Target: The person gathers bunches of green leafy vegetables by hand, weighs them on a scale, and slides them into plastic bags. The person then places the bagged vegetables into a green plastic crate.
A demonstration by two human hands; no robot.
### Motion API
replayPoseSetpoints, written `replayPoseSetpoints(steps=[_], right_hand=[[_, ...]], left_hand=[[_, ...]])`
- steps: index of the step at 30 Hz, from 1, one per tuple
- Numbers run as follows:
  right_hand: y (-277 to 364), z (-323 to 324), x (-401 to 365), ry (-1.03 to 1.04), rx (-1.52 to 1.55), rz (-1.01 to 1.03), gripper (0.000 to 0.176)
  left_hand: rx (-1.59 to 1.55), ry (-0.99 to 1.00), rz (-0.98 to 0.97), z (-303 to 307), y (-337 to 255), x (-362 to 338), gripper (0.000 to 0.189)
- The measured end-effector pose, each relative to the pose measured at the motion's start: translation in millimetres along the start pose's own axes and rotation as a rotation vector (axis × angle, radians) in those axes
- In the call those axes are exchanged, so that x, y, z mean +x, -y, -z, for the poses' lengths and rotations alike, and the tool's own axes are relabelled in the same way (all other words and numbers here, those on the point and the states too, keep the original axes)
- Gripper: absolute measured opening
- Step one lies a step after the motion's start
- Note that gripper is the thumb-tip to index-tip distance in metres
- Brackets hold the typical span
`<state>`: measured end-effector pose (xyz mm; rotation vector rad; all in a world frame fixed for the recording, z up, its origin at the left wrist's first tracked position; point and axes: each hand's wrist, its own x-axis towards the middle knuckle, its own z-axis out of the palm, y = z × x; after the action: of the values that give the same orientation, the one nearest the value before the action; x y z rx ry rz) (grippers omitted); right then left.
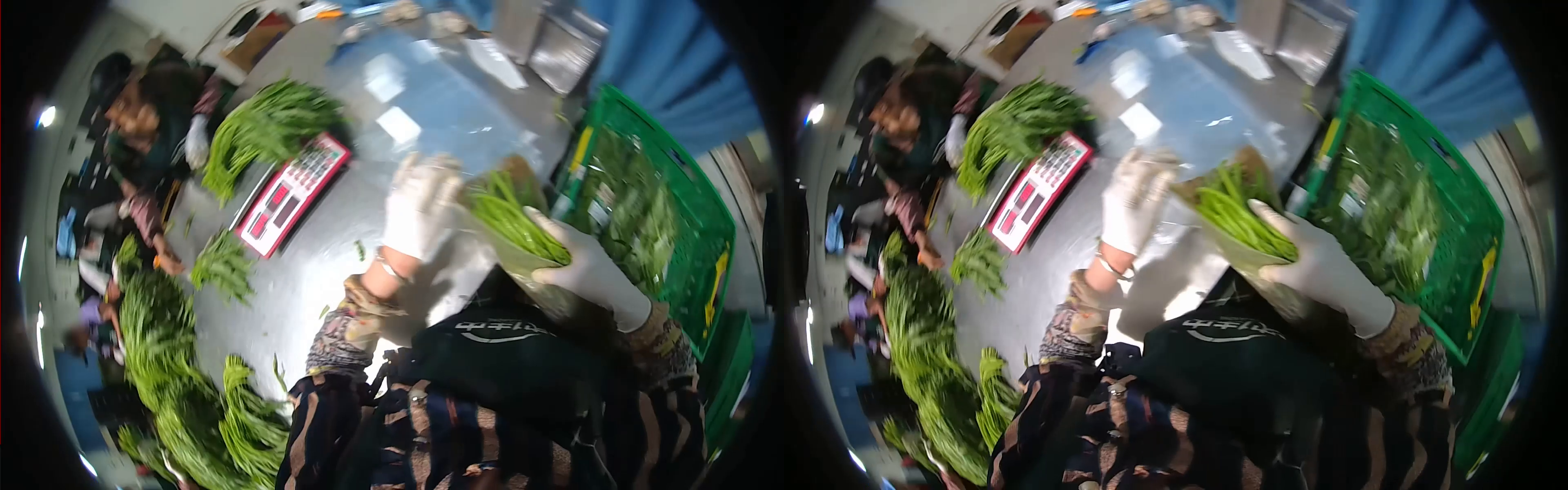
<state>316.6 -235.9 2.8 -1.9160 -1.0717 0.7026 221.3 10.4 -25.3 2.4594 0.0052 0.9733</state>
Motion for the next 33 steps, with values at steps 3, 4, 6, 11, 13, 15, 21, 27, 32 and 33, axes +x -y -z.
replayPoseSetpoints(steps=[3,4,6,11,13,15,21,27,32,33], right_hand=[[3,-14,15,0.007,-0.018,-0.066,0.076],[6,-20,18,-0.010,-0.031,-0.010,0.075],[11,-30,24,-0.062,-0.056,0.097,0.073],[-13,-37,30,-0.046,-0.048,0.500,0.068],[1,-38,28,-0.102,-0.035,0.280,0.068],[23,-39,29,-0.189,0.064,0.169,0.069],[28,-62,59,-0.025,0.056,0.192,0.078],[47,-97,91,0.418,-0.067,0.074,0.082],[73,-143,112,0.493,-0.143,0.276,0.082],[72,-157,117,0.551,-0.278,0.281,0.082]], left_hand=[[0.028,0.061,-0.174,-10,-29,-5,0.013],[0.002,0.109,-0.163,-14,-33,-2,0.014],[-0.018,0.007,0.174,-15,-18,7,0.012],[-0.335,0.274,-0.360,2,-72,-7,0.014],[-0.335,0.049,-0.297,29,-64,-3,0.019],[-0.367,-0.381,-0.081,36,-61,-7,0.035],[-1.226,-0.197,0.840,-15,-50,-87,0.068],[-1.929,-0.539,0.880,2,-65,-136,0.047],[-1.391,-0.396,0.659,-42,-51,-235,0.064],[-1.346,-0.386,0.693,-38,-69,-230,0.072]])
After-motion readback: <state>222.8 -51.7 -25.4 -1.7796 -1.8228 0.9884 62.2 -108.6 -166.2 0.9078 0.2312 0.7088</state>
